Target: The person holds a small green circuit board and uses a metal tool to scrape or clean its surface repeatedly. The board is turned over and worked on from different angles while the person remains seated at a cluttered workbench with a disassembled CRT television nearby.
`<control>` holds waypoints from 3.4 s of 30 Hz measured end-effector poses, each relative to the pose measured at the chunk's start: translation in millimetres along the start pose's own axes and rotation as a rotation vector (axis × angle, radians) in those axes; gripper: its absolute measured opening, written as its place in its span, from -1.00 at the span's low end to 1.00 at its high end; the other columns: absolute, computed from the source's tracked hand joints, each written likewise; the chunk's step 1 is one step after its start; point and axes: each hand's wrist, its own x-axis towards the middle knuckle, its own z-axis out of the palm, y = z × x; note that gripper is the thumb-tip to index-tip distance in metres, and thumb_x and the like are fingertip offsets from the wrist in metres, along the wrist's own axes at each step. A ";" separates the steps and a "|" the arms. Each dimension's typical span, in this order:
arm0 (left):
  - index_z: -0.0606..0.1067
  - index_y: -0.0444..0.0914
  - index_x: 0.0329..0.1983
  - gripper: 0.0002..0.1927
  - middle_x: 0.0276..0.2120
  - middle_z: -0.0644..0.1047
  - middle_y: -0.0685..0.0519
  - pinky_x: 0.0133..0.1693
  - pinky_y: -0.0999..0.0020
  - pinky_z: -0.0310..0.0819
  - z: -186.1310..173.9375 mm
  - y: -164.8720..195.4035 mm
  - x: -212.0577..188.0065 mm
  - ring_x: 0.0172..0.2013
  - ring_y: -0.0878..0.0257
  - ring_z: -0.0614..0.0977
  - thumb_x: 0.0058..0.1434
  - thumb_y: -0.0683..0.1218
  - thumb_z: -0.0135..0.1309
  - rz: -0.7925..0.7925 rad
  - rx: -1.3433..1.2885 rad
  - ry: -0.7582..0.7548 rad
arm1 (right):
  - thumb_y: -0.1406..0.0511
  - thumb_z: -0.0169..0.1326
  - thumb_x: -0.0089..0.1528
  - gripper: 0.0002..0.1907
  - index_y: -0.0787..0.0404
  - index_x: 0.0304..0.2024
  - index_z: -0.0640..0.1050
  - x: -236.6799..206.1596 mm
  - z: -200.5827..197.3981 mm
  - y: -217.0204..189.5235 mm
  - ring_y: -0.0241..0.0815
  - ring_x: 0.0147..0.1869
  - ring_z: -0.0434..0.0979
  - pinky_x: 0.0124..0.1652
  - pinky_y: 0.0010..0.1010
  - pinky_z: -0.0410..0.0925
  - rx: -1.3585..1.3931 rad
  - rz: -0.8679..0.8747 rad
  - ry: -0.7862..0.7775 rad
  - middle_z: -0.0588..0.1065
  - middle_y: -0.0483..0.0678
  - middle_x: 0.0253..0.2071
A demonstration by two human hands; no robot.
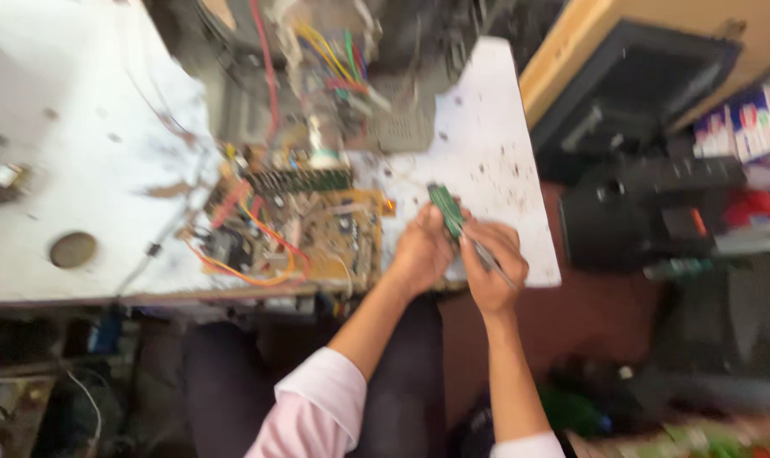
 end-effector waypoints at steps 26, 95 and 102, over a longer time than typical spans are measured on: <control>0.38 -0.20 0.15 -0.71 -0.08 0.55 -0.01 0.12 0.10 0.46 20.9 18.2 -5.8 -0.01 0.12 0.56 0.53 0.00 -0.27 -0.072 0.008 0.058 | 0.50 0.27 0.12 -0.77 0.27 -0.16 0.66 -0.1 2.8 -5.1 -0.09 0.05 0.61 0.03 -0.33 0.46 0.041 0.084 0.033 0.64 0.01 -0.14; 0.36 -0.27 0.21 -0.68 -0.05 0.55 -0.06 0.10 0.08 0.47 -2.9 -1.0 0.1 0.01 0.07 0.57 0.57 -0.02 -0.27 -0.006 -0.035 -0.027 | 0.52 0.26 0.19 -0.80 0.32 -0.12 0.64 -5.9 -4.2 2.4 0.00 0.08 0.61 0.10 -0.25 0.46 0.015 0.046 -0.014 0.62 0.06 -0.10; 0.36 -0.24 0.21 -0.68 -0.04 0.55 -0.05 0.11 0.08 0.46 6.4 8.1 -2.5 0.02 0.10 0.57 0.57 -0.02 -0.29 -0.043 -0.038 -0.041 | 0.53 0.27 0.20 -0.78 0.30 -0.10 0.64 -7.3 -0.8 3.1 -0.04 0.09 0.60 0.09 -0.30 0.46 0.063 0.067 -0.010 0.63 0.03 -0.09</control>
